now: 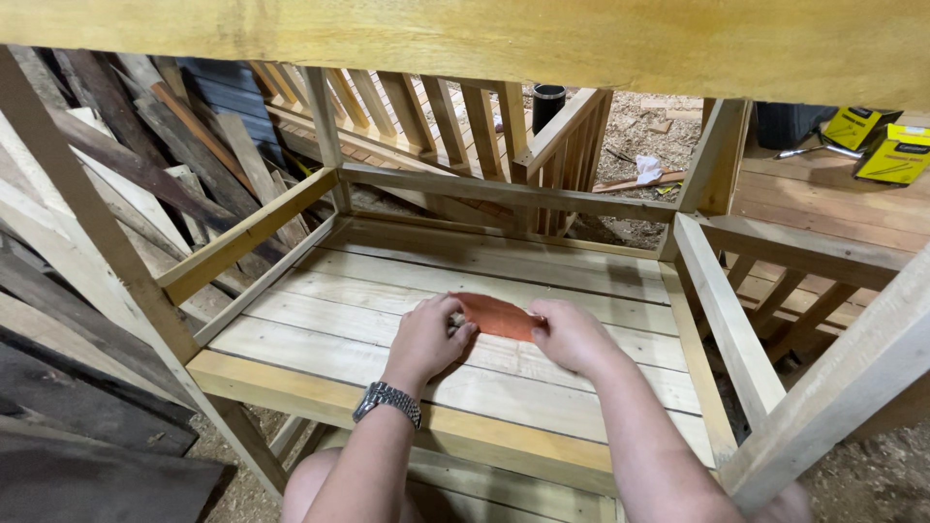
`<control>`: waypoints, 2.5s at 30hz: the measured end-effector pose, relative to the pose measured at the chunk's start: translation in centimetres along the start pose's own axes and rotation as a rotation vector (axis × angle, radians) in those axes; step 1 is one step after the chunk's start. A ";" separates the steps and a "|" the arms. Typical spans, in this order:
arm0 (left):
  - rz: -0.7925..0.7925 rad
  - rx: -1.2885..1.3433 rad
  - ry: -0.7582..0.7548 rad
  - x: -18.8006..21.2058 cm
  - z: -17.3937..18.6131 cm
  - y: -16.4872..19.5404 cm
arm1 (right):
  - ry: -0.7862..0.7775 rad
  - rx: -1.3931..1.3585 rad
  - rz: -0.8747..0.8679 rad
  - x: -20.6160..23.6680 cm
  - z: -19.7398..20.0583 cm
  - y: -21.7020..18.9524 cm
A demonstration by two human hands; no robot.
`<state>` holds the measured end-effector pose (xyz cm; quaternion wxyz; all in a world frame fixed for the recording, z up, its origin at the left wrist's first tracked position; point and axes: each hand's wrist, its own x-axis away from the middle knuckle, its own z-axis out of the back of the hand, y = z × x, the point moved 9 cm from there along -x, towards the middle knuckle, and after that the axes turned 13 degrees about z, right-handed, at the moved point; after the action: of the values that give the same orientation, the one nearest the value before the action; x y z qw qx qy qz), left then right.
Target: The person sands the seat slats and rails of an unfinished wooden chair frame using a sheet of orange sandpaper, rubbing it back and forth across the wood surface by hand. They reposition the sandpaper and continue sanding different areas of the seat throughout the clip.
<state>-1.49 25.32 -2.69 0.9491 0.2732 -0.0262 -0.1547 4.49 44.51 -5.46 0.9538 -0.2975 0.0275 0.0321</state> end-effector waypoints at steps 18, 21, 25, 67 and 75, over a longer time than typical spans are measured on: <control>0.094 0.109 0.006 0.0 0.5 -0.8 | -0.041 -0.042 -0.118 0.7 0.7 0.6; 0.068 0.067 0.017 -0.1 0.3 -0.7 | -0.054 -0.067 -0.139 0.7 0.4 1.0; 0.067 0.050 0.010 -0.1 0.2 -0.6 | -0.100 -0.045 -0.123 0.5 -0.4 1.4; 0.164 -0.147 0.077 4.5 8.6 -6.8 | -0.172 -0.086 0.231 -0.1 -2.3 -5.0; 0.142 -0.161 0.118 4.4 9.5 -6.2 | -0.228 -0.153 0.145 -1.2 -4.3 -7.6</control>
<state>-0.28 14.11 1.93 0.9764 0.2021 0.0231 -0.0725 3.77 35.76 -4.59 0.9204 -0.3611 -0.0618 0.1366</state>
